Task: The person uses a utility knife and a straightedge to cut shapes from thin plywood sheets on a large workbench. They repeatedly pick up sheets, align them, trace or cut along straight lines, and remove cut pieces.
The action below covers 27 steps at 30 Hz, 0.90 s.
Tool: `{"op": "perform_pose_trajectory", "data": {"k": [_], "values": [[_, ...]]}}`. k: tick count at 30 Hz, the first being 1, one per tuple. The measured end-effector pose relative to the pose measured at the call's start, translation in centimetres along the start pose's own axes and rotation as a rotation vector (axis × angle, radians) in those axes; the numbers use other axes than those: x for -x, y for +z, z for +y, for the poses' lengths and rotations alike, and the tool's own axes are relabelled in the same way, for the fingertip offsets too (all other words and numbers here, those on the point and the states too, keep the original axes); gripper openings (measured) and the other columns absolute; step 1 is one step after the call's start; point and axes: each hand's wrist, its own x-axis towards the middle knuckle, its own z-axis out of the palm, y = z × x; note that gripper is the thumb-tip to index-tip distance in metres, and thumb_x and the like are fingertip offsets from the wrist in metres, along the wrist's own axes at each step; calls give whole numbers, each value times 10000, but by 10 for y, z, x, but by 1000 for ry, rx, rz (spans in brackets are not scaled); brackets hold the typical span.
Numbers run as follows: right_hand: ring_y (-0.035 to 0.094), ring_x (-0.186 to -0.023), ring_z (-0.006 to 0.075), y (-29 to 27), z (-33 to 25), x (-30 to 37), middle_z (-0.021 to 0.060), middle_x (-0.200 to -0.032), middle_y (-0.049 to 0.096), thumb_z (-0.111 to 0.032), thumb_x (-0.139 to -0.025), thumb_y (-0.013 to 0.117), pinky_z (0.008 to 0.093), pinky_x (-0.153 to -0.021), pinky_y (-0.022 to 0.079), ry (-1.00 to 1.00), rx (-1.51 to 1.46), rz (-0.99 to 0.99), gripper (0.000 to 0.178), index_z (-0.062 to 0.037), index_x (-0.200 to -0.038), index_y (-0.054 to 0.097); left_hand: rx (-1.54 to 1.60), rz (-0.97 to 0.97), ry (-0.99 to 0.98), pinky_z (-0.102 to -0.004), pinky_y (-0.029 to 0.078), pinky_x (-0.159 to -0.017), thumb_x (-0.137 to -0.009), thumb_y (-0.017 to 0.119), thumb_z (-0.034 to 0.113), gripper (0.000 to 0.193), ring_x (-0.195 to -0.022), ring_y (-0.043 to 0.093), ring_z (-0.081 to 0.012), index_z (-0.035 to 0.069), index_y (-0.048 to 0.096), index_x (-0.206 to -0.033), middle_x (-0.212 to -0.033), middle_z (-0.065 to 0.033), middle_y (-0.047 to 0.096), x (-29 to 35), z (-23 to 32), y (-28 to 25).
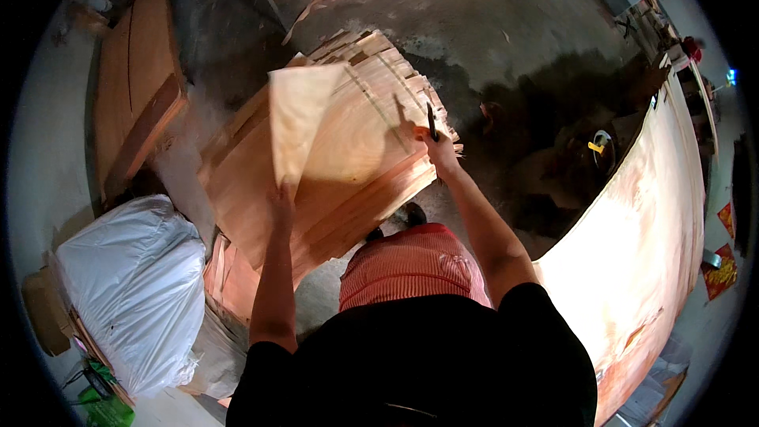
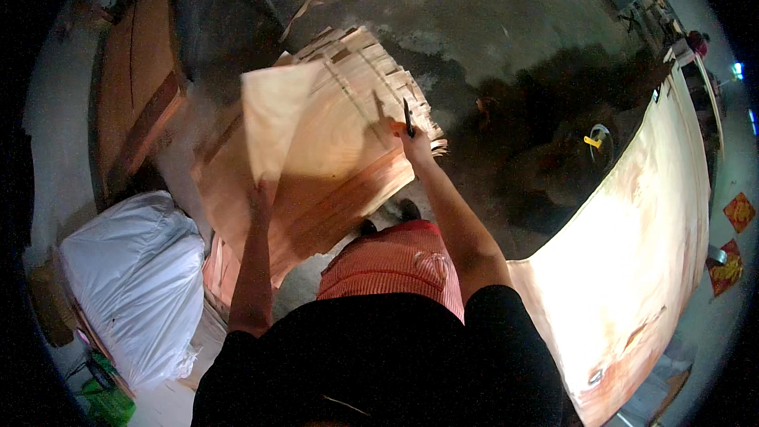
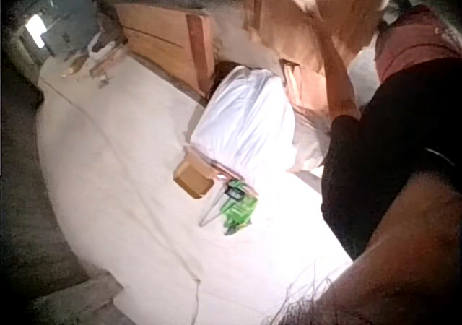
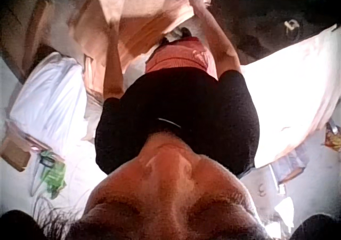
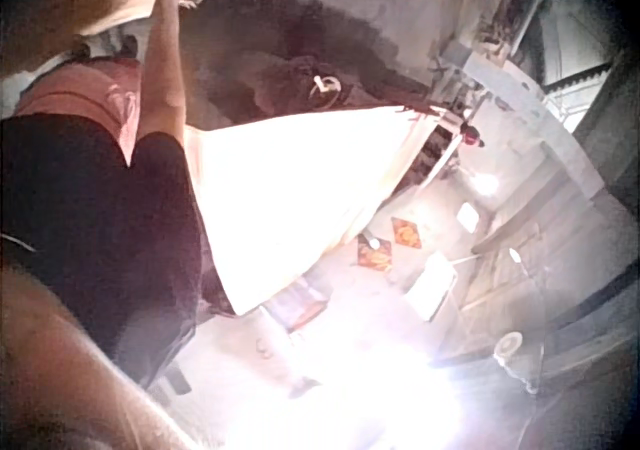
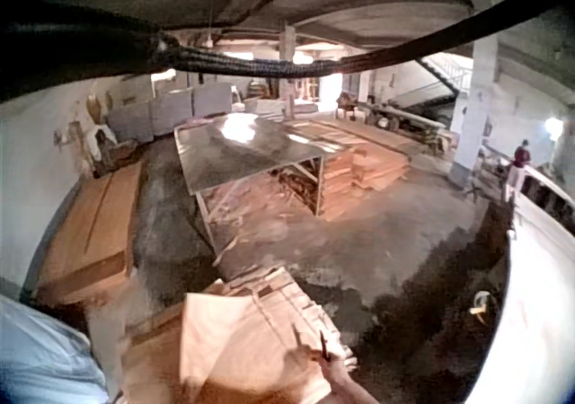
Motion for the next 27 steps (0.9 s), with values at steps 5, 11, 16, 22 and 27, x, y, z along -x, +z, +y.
{"op": "perform_pose_trajectory", "data": {"k": [5,11,16,22,27], "values": [[458,-524,82,0,46,6,21,-714,575,-247,-795,558,228,-467,368,37,189,64,306,9,-964,568,335,169,-50,-311,414,-701,-861,474,231,352,-796,526,-195,-84,503,-1015,-916,-143,573,4,115,-52],[487,-682,112,16,28,9,21,-760,556,-232,-735,634,246,-631,408,83,215,20,330,19,-938,568,292,106,-107,-270,406,-684,-868,462,217,327,-766,507,-164,-83,511,-989,-866,-90,568,14,113,-52],[414,-532,74,16,25,14,-21,-647,493,-231,-731,656,220,-480,352,30,-8,-92,293,-15,-899,552,35,-59,32,-289,407,-745,-868,459,210,296,-848,516,-204,-26,507,-1041,-921,-141,552,25,94,-17],[352,-414,61,16,-24,30,-13,-563,462,-142,-769,615,219,-376,302,236,-355,-181,163,-49,-844,505,-448,-177,447,-373,372,-877,-841,471,192,327,-1060,450,-308,24,475,-1121,-1191,-161,439,44,99,17],[311,-398,47,25,-42,33,-61,-499,355,-268,-757,645,204,-360,248,198,-477,-280,228,-67,-781,540,-591,-142,512,-370,390,-857,-822,479,169,352,-1047,461,-327,23,463,-1141,-1185,-165,453,45,92,22]]}}
